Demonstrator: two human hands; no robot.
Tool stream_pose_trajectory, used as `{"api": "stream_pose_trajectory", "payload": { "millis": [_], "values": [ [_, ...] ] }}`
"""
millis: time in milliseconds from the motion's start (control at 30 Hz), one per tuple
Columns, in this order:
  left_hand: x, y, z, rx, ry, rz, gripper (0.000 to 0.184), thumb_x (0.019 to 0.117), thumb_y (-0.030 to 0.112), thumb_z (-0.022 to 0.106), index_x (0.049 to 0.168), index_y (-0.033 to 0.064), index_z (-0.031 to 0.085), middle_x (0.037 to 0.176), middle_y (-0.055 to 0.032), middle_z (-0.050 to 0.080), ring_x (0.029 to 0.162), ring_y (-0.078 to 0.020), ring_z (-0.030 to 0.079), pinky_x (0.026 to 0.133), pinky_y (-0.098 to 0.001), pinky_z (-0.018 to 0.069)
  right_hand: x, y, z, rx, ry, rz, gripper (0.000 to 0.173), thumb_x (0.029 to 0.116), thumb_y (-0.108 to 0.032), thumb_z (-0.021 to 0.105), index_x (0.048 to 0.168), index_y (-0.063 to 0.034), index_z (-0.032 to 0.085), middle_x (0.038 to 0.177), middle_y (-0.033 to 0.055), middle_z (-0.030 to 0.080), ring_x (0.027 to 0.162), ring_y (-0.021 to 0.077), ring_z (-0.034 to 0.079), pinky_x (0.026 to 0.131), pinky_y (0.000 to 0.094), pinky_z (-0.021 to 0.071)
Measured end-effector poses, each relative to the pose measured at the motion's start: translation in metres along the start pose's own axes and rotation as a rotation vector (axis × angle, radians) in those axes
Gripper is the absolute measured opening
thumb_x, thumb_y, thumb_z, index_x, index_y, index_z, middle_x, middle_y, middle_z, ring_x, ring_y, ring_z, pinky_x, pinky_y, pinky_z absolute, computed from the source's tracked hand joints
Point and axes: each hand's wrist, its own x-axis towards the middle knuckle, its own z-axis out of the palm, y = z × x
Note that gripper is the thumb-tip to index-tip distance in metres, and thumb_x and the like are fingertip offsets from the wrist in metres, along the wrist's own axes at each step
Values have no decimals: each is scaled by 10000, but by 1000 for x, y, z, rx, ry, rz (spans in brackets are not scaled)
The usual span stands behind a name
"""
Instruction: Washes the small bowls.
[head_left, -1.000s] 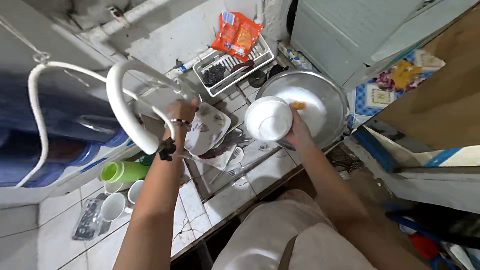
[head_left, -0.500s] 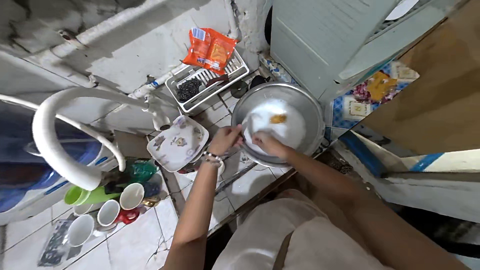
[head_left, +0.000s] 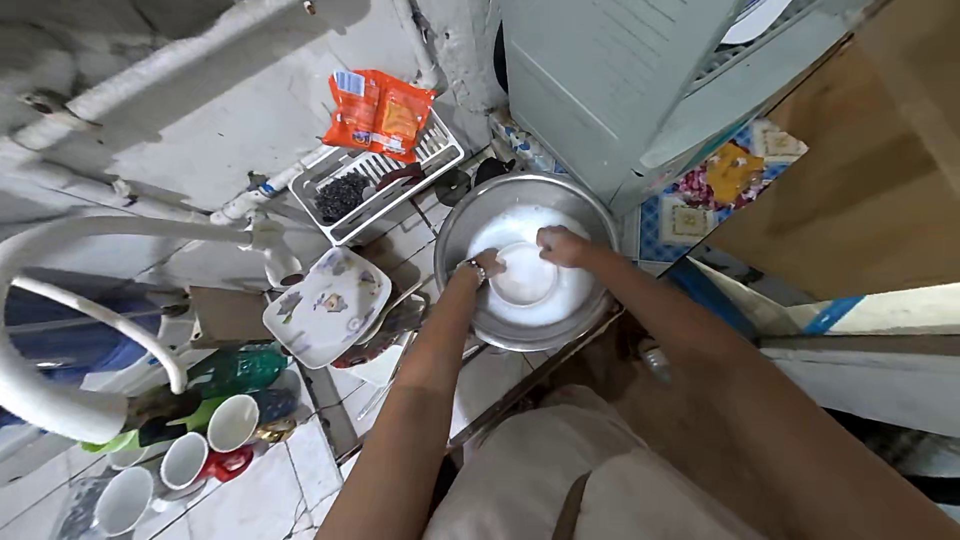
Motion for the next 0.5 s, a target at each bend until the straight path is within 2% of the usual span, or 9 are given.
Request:
{"api": "stream_pose_trajectory", "payload": {
  "millis": [33, 67, 133, 167, 233, 300, 367, 433, 500],
  "values": [
    [-2, -7, -3, 5, 41, 71, 527, 1006, 155, 634, 1436, -103, 470, 1411, -336, 532, 1337, -455, 515, 1131, -585, 388, 0, 11, -1, -46, -33, -19, 281, 1018, -148, 595, 1183, 68, 665, 1213, 276, 665, 1228, 454, 595, 1067, 617, 437],
    [-4, -14, -7, -6, 90, 124, 520, 987, 72, 615, 1452, -99, 458, 1418, -342, 526, 1334, -464, 516, 1125, -592, 391, -5, 12, -2, -147, -96, -2, 290, 1018, -150, 590, 1215, 44, 677, 1288, 256, 647, 1289, 447, 556, 1096, 636, 400],
    [-18, -9, -20, 0, 97, 104, 525, 1004, 7, 551, 1507, -57, 414, 1511, -304, 458, 1421, -428, 440, 1186, -556, 324, -28, -8, -2, -323, -247, 96, 477, 942, -63, 673, 1404, 14, 584, 1524, 263, 472, 1456, 474, 354, 1161, 691, 240],
    [-22, -10, -22, 14, 107, 82, 514, 993, -7, 555, 1492, -53, 440, 1507, -300, 464, 1422, -424, 439, 1188, -553, 322, -37, -16, 5, -338, -264, 132, 508, 941, -23, 661, 1437, 17, 558, 1552, 285, 428, 1483, 493, 301, 1177, 700, 199],
    [-20, -15, -19, 15, 112, 41, 488, 969, 1, 599, 1443, -61, 503, 1454, -314, 512, 1378, -445, 480, 1156, -578, 354, -44, -33, 3, -369, -366, 202, 463, 994, -12, 574, 1453, 27, 526, 1509, 314, 447, 1455, 501, 340, 1155, 666, 288],
    [-18, -19, -10, -64, 76, -23, 472, 982, 73, 624, 1425, -49, 518, 1383, -307, 566, 1303, -430, 544, 1101, -574, 414, -42, -43, -9, -309, -482, 243, 497, 995, -95, 624, 1439, 88, 498, 1460, 339, 490, 1412, 495, 420, 1134, 649, 338],
    [-27, -10, -11, -200, 19, -76, 482, 1033, 224, 604, 1428, -39, 520, 1413, -276, 557, 1344, -388, 518, 1134, -539, 384, -47, -51, -16, -139, -387, 199, 598, 939, -205, 744, 1419, 76, 524, 1414, 328, 538, 1364, 480, 484, 1135, 630, 358],
    [-30, -4, -8, -271, 6, -60, 548, 1051, 365, 578, 1428, -31, 535, 1464, -253, 531, 1407, -367, 468, 1182, -534, 329, -54, -65, -14, -9, -244, 67, 605, 851, -141, 814, 1381, 43, 588, 1406, 307, 551, 1340, 468, 501, 1138, 600, 373],
    [-31, -4, -1, -249, 0, -3, 561, 1067, 404, 533, 1444, -12, 528, 1476, -246, 526, 1413, -365, 467, 1189, -535, 326, -58, -87, -2, -63, -311, -1, 585, 909, -95, 756, 1429, 54, 533, 1487, 324, 461, 1392, 489, 437, 1153, 597, 356]
  ]
}}
